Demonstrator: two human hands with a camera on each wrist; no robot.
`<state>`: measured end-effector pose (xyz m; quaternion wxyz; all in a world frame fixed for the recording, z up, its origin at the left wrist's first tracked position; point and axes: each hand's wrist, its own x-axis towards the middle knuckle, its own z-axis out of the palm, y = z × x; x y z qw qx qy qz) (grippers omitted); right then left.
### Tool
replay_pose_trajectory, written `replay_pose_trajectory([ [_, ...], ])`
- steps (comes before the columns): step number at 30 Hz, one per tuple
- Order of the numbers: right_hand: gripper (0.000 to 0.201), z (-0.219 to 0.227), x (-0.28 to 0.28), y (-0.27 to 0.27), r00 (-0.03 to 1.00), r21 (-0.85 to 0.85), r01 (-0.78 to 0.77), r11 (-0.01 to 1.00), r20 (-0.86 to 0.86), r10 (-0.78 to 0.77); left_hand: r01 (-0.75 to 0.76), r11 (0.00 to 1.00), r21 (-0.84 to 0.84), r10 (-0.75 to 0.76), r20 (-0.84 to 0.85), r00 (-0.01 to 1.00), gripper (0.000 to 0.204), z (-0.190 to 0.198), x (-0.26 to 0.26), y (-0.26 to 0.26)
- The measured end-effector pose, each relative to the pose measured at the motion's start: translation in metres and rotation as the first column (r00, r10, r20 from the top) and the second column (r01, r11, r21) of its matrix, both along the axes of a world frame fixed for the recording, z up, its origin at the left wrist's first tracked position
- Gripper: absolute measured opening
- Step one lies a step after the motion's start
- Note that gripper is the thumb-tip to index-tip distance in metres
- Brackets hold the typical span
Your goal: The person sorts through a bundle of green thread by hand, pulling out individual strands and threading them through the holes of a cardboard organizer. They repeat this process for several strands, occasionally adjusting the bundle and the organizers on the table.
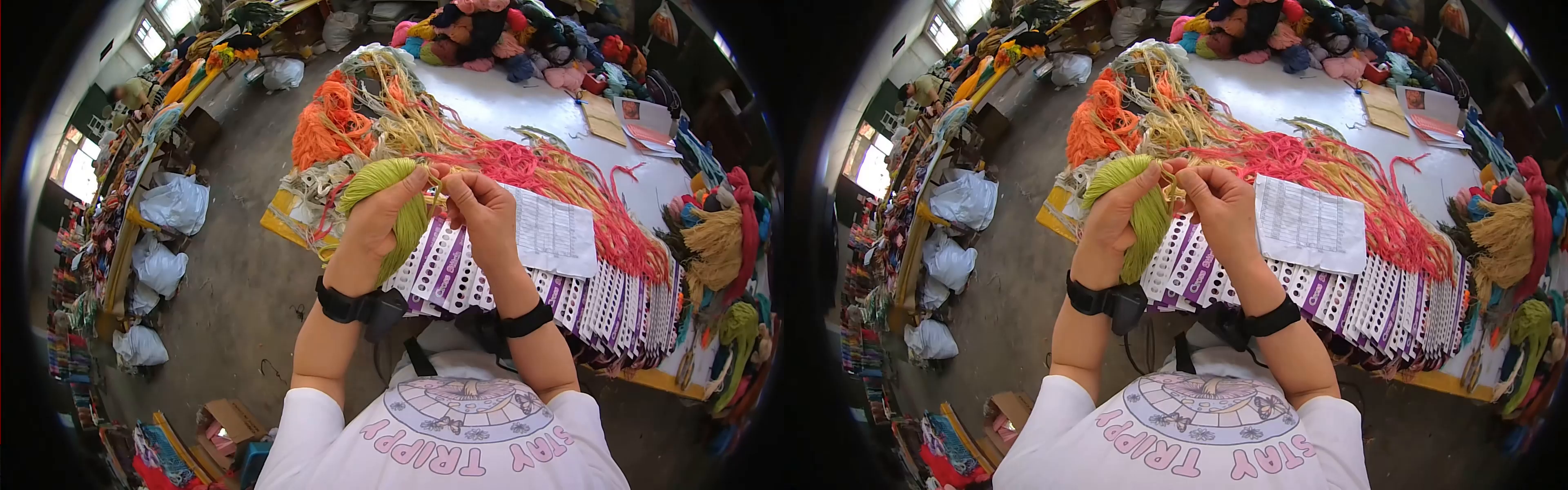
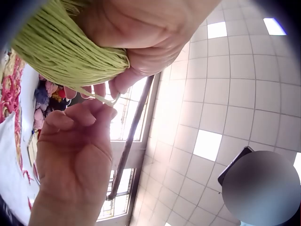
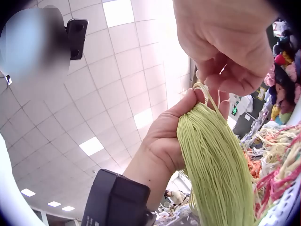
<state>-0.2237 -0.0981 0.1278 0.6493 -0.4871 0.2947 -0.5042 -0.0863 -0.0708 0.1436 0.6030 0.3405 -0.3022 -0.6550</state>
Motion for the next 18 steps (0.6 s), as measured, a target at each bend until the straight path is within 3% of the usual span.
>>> replay_pose_trajectory([
  [3,0.015,0.003,-0.003,0.0,0.994,0.05,-0.044,0.998,-0.094,0.048,0.041,0.999,0.022,-0.041,0.008,0.999,0.029,-0.005,0.004,-0.003],
  [9,0.009,-0.001,0.006,0.002,0.995,-0.15,0.026,0.988,-0.094,-0.04,-0.043,0.999,0.032,0.042,0.013,0.999,0.029,-0.01,0.002,-0.004],
  [12,0.007,-0.013,0.009,-0.003,0.967,-0.421,0.098,0.902,-0.173,-0.186,-0.04,0.999,-0.021,0.04,0.027,0.999,0.028,-0.017,0.005,-0.005],
  [14,0.01,-0.01,0.002,-0.006,0.999,-0.075,0.052,0.996,0.011,-0.051,-0.056,0.993,-0.101,0.072,0.164,0.984,0.027,-0.022,0.015,-0.003],
  [15,0.011,-0.01,-0.005,-0.009,0.993,0.099,-0.002,0.995,0.116,-0.009,-0.06,0.988,-0.14,0.091,0.227,0.97,0.027,-0.025,0.025,-0.001],
  [16,0.018,-0.012,-0.03,-0.022,0.976,-0.067,-0.087,0.994,0.195,0.099,-0.058,0.985,-0.163,0.057,-0.011,0.998,0.03,-0.034,0.05,0.0],
  [17,0.019,-0.039,-0.081,-0.055,0.875,-0.071,-0.122,0.99,0.463,0.142,-0.063,0.981,-0.184,0.016,-0.248,0.969,0.033,-0.041,0.085,0.005],
  [18,0.023,-0.057,-0.153,-0.096,0.785,0.049,-0.072,0.996,0.619,0.026,-0.208,0.96,-0.19,0.141,-0.315,0.939,0.031,-0.039,0.119,0.019],
])
